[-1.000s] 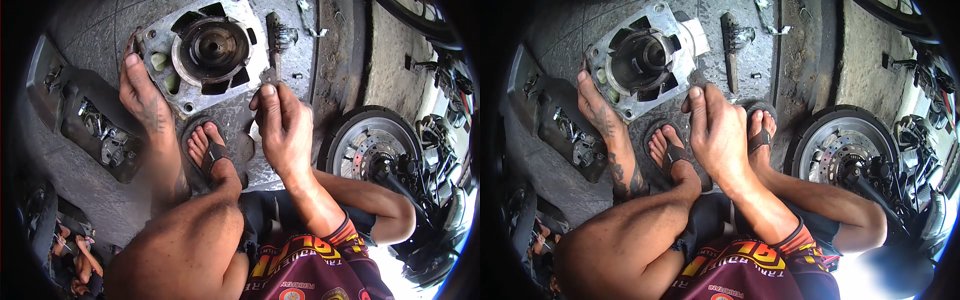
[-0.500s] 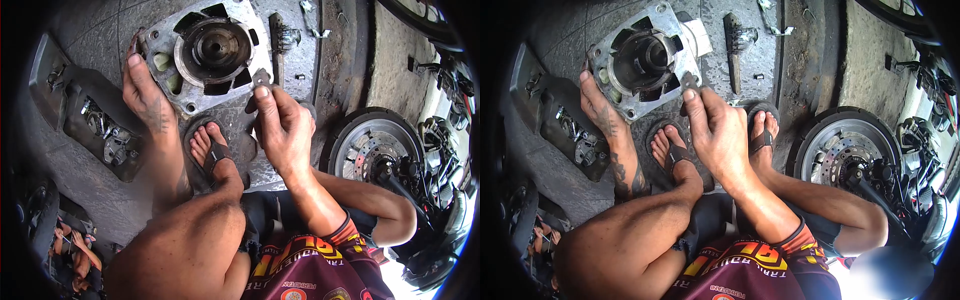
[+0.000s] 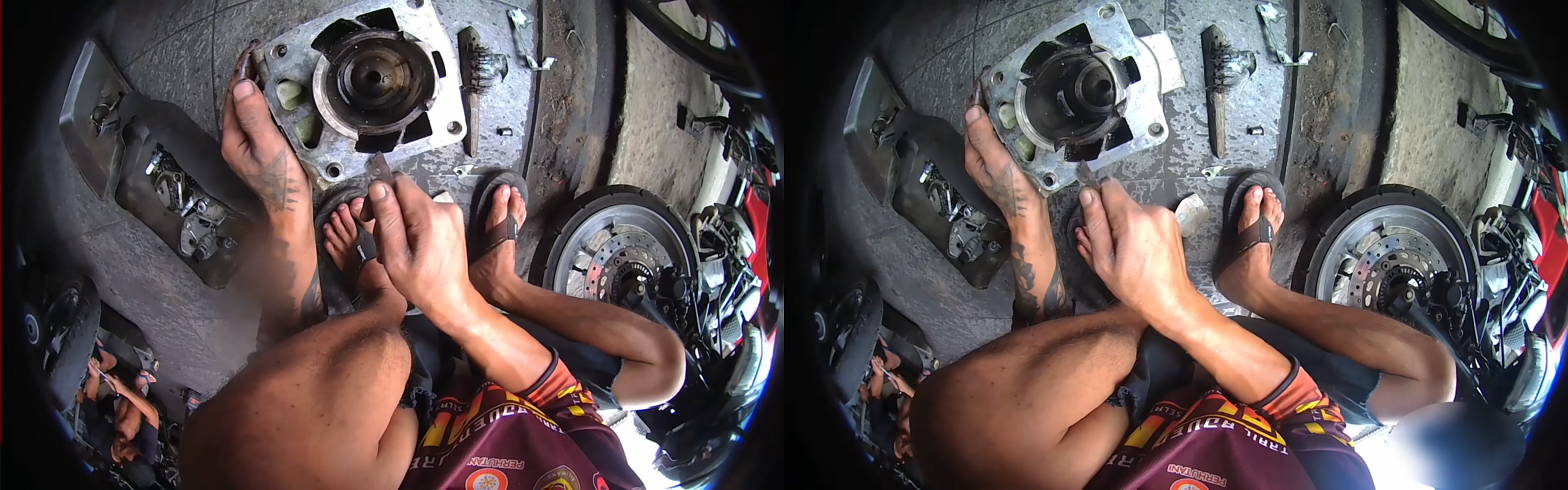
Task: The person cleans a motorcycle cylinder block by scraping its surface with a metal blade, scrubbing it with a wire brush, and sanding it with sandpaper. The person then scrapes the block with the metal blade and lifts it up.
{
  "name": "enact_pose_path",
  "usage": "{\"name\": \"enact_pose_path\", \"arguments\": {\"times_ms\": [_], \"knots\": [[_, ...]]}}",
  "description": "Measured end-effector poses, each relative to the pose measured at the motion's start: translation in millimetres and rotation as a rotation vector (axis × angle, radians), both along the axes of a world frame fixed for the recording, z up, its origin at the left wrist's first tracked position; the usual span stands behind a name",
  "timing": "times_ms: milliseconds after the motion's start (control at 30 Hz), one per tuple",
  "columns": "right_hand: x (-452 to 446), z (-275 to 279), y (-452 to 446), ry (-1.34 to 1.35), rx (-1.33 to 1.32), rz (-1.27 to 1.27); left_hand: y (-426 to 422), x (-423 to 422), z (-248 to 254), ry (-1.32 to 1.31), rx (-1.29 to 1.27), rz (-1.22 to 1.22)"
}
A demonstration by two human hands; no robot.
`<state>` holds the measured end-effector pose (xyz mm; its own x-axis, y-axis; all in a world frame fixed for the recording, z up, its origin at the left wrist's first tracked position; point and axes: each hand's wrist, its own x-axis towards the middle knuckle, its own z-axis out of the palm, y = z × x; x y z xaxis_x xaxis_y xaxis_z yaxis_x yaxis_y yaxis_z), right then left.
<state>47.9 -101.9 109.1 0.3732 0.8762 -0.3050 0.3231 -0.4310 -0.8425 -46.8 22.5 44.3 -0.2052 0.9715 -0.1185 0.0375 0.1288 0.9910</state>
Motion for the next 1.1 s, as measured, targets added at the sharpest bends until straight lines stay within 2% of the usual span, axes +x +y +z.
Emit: {"name": "enact_pose_path", "arguments": {"times_ms": [100,133,167,233,267,300,367,433,533,600,833,867,1100], "knots": [[14.1,3.1,1.1,0.086,-0.055,-0.141,1.3,-3.5,-5.1,0.050,0.015,-0.010],[24.8,-1.3,-1.4,0.031,-0.052,-0.154,0.4,-5.1,-6.5,0.064,0.028,-0.018],[30.8,7.4,2.2,-0.028,-0.101,-0.145,-1.0,-5.4,-6.2,0.066,0.024,-0.020],[25.6,3.9,0.6,0.022,-0.100,-0.127,-0.1,-1.3,-4.3,0.017,0.032,-0.008],[16.7,0.7,-0.1,0.011,-0.059,-0.078,1.1,1.1,-3.3,-0.007,0.039,0.000],[8.2,-0.2,1.5,-0.125,0.018,0.003,2.5,3.1,-3.1,-0.008,0.044,-0.001],[5.2,2.6,6.9,-0.126,0.018,-0.012,2.1,3.2,-4.1,-0.109,0.044,0.026],[13.7,2.1,6.1,0.099,-0.082,-0.182,2.4,-0.3,-8.6,-0.005,0.132,0.001],[17.4,-1.5,0.3,0.018,-0.078,-0.101,1.3,-1.3,-8.1,0.000,0.125,-0.015],[7.8,-4.1,-0.7,-0.009,-0.075,-0.071,1.5,2.3,-4.2,-0.098,0.069,0.005],[13.6,6.4,5.2,0.067,-0.126,-0.183,2.9,2.2,-7.5,-0.059,0.086,0.013],[11.3,1.2,4.3,-0.019,-0.076,-0.082,3.1,2.7,-7.0,-0.066,0.084,0.007],[17.5,1.4,0.4,-0.019,-0.113,-0.080,0.2,2.8,-2.5,-0.072,0.088,0.014]]}}
